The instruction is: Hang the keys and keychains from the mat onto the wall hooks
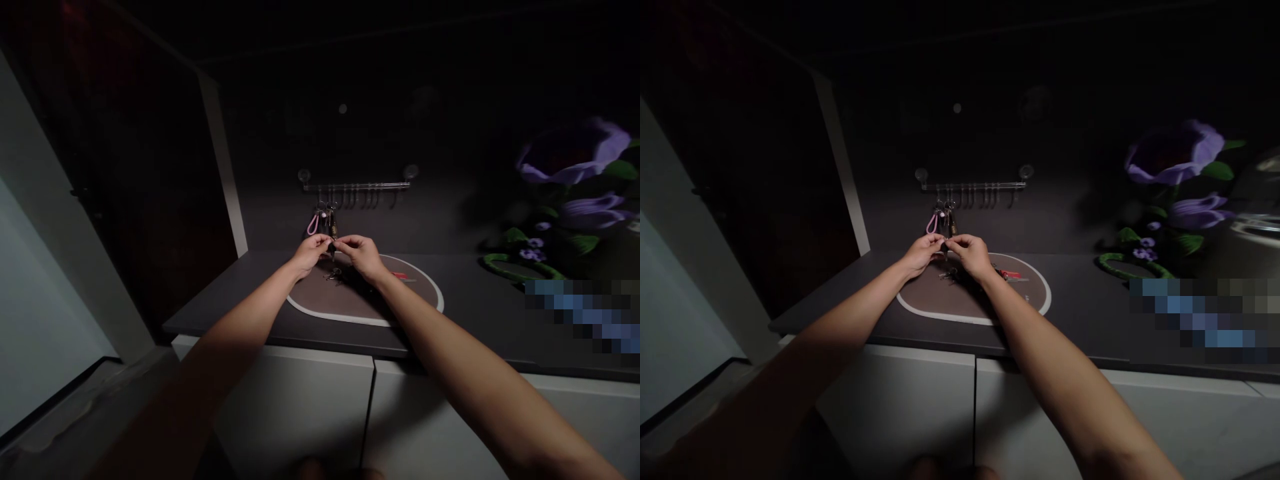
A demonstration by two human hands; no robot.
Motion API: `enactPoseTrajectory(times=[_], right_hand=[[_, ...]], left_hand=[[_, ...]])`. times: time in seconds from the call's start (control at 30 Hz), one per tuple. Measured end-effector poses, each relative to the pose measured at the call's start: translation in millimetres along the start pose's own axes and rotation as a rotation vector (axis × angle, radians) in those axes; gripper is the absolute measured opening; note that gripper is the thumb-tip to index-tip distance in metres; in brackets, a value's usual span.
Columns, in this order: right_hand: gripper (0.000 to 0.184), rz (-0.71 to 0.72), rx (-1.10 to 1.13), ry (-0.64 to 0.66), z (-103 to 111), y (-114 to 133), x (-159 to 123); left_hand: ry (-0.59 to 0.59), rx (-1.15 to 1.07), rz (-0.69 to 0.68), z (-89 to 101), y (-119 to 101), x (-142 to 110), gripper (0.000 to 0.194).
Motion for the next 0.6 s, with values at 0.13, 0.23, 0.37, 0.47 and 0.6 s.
enactPoseTrajectory(times=[0.13, 0.23, 0.37, 0.47, 0.6], right_hand=[[0.025, 0.012, -0.048, -0.042, 3.0, -6.5, 2.7], [0.028, -0.001, -0.055, -0.043, 4.3, -8.6, 3.5], [0.028, -0.023, -0.023, -0.04, 5.7, -9.4, 4.2], [0.027, -0.032, 0.019, -0.04, 6.2, -11.1, 5.6], [0.024, -0.086, 0.131, -0.058, 7.1, -13.9, 10.2]], left_hand=[[0.002, 0.053, -0.044, -0.3, -1.2, 0.7, 0.028], [0.008, 0.093, -0.079, -1.6, -3.5, 0.2, 0.029], [0.006, 0.173, -0.136, -3.7, -7.7, -0.7, 0.027], [-0.004, 0.204, -0.17, -3.7, -8.6, -0.2, 0.026], [-0.044, 0.249, -0.198, 0.8, -7.2, 2.2, 0.025]])
Point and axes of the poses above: each hand's wrist, its own x-axis towards the middle knuckle, its own z-axis out of the back of the hand, y = z × x, the point moved 6 cm from there along x, towards the middle knuckle, and after that the axes turned 10 degrees about -x, right-handed, at the moved point
